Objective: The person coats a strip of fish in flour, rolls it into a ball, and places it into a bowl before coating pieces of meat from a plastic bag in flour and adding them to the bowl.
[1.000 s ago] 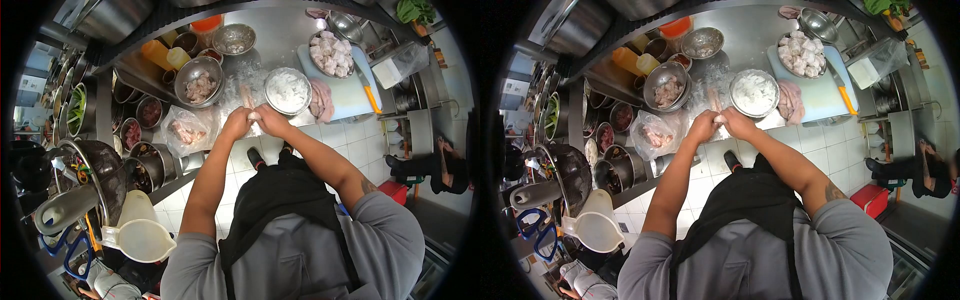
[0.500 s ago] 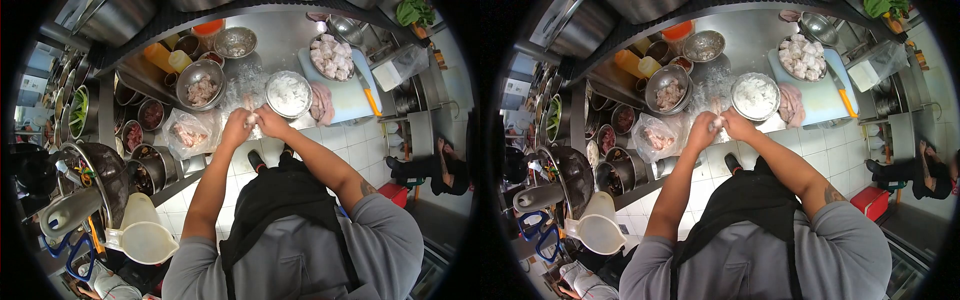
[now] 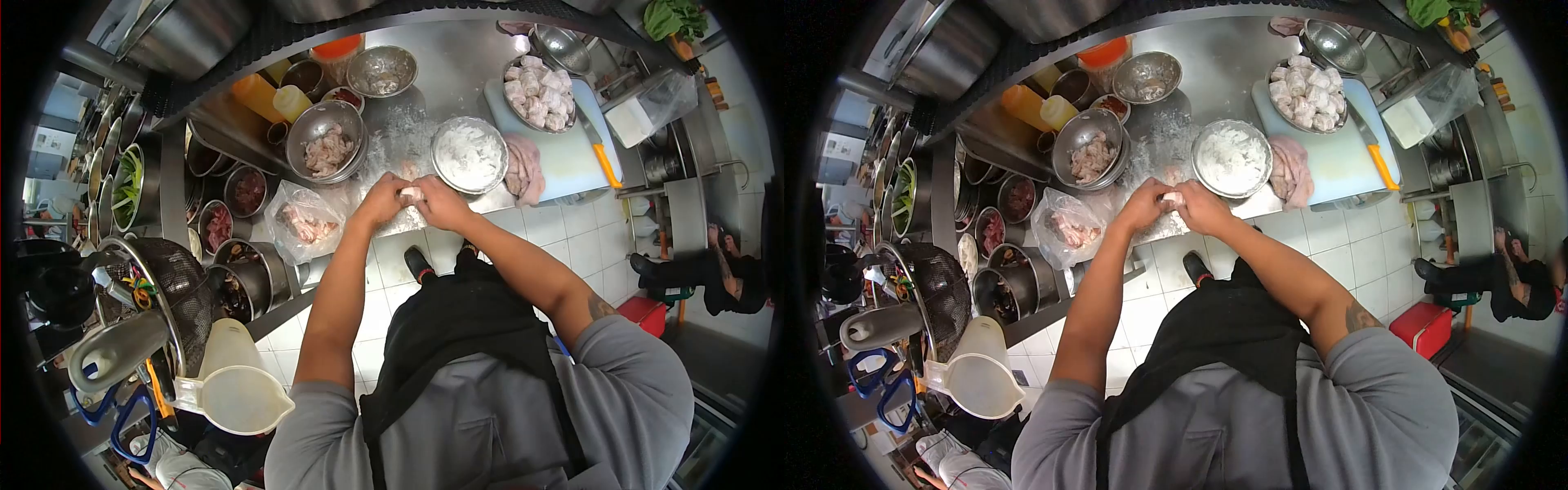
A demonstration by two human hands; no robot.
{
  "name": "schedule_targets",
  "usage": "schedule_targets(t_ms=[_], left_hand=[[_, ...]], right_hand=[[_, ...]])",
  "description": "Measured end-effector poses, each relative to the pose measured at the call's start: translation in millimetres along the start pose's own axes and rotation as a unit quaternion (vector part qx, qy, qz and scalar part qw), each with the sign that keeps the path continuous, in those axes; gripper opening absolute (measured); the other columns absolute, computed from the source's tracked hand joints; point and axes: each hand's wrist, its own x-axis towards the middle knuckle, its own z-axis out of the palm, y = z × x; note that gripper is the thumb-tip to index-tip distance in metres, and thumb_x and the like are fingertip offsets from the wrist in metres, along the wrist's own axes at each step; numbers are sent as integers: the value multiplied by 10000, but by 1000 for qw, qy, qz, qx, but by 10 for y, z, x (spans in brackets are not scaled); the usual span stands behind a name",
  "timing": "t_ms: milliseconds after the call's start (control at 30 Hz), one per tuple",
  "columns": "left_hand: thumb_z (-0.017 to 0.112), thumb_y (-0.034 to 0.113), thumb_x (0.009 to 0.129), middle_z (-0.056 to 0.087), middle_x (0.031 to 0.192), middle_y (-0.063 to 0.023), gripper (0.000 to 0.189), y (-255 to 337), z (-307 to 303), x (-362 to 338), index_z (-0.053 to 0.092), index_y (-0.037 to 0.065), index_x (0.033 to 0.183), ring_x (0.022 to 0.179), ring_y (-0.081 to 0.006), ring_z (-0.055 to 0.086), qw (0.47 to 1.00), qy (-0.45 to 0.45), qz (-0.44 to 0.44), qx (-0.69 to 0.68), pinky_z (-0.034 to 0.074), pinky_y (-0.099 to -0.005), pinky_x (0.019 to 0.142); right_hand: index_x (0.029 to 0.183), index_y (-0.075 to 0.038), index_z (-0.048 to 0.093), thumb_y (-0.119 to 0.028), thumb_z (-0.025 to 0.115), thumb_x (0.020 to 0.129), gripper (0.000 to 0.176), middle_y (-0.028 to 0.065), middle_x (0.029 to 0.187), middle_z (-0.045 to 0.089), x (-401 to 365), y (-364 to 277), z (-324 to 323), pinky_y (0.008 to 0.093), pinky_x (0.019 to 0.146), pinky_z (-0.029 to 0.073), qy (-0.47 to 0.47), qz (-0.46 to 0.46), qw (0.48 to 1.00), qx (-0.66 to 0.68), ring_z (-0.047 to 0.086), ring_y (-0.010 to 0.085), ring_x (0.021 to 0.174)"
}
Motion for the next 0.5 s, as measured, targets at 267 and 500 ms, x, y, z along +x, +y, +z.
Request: schedule_targets(t_ms=[267,500], left_hand=[[748,65,760,560,1309,-164,487,36,194,-72,607,19,1224,1182,-367,525,972,150,144,110,433,-422,1025],[757,123,752,625,1213,-155,515,35,51,129,612,44,1240,1206,-323,522,965,155,150,146,409,-416,1053]], right_hand=[[1293,26,513,-93,532,911,400,237,1131,569,140,151,201,454,950,455,77,48,996,-13,566,409,1071],[1308,53,494,-81,537,907,425,289,1197,562,152,110,222,490,965,442,82,102,990,59,554,448,1106]])
